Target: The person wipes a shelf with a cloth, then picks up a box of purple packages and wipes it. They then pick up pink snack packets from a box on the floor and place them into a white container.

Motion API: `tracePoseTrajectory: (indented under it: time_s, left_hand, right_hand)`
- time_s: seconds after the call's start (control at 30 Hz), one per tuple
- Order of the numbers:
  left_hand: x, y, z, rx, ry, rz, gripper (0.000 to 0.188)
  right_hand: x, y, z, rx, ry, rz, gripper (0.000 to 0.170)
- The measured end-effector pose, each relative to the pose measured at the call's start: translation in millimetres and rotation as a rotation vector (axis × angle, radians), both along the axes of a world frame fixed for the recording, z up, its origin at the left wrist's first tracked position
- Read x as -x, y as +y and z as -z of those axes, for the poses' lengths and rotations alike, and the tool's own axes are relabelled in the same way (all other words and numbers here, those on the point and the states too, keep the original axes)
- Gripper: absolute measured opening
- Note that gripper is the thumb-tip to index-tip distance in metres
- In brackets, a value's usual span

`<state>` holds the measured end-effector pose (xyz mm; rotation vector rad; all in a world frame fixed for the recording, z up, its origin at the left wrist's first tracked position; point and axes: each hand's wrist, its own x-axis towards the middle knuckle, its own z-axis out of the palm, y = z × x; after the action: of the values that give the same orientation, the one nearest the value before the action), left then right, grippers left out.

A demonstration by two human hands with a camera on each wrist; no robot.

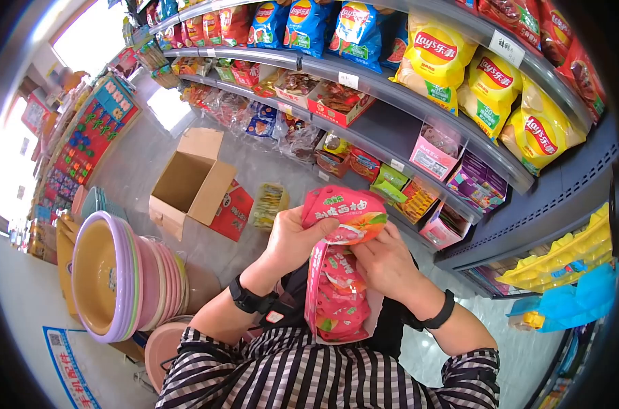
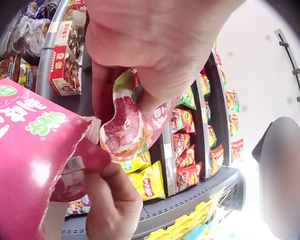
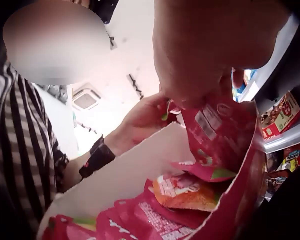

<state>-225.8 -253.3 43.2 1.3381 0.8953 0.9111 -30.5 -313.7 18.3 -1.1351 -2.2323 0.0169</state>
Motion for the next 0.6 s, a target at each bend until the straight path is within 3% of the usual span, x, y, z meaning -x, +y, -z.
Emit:
tracePoseTrajectory:
  time_s: [0.07,0.1,0.13,0.17,0.27,0.33,0.4,0.53,0.6]
  left_hand:
    - [0,-2,-4,-0.078,0.057,-0.065,0.019]
    - [0,-1,-2,-0.076,0.054,-0.065,0.019]
    - [1,1,2,-0.064,-0.073,-0.085,0.018]
    - [1,2,4,-0.051,-0.199,-0.102,0.018]
    - [-2,3,1,-0.021,-0.250,-0.126,0.017]
    - [-6,5,1,-0.014,-0.262,-0.122,0.016]
    - [-9,5,-4,0.012,-0.176,-0.117,0.017]
    - [-17,12,-13,0.061,0.010,-0.055,0.018]
    - [-24,12,-16,0.038,0.065,-0.052,0.018]
  right_hand:
    - [-8,-2,1,0.005,0.039,0.012,0.017]
    - [-14,-4,0,0.030,0.201,0.075,0.016]
    - [-19,-5,-1,0.056,0.362,0.137,0.015]
    - [-24,-6,-2,0.059,0.359,0.139,0.015]
    - [-41,-7,-9,0.394,0.866,0.357,0.005]
    - [-50,-6,-14,0.392,0.865,0.372,0.011]
    - [-58,-8,-22,0.571,0.938,0.251,0.013]
    - [-62,-5,-45,0.495,0.863,0.256,0.012]
    - [-59,3,-34,0.452,0.954,0.270,0.012]
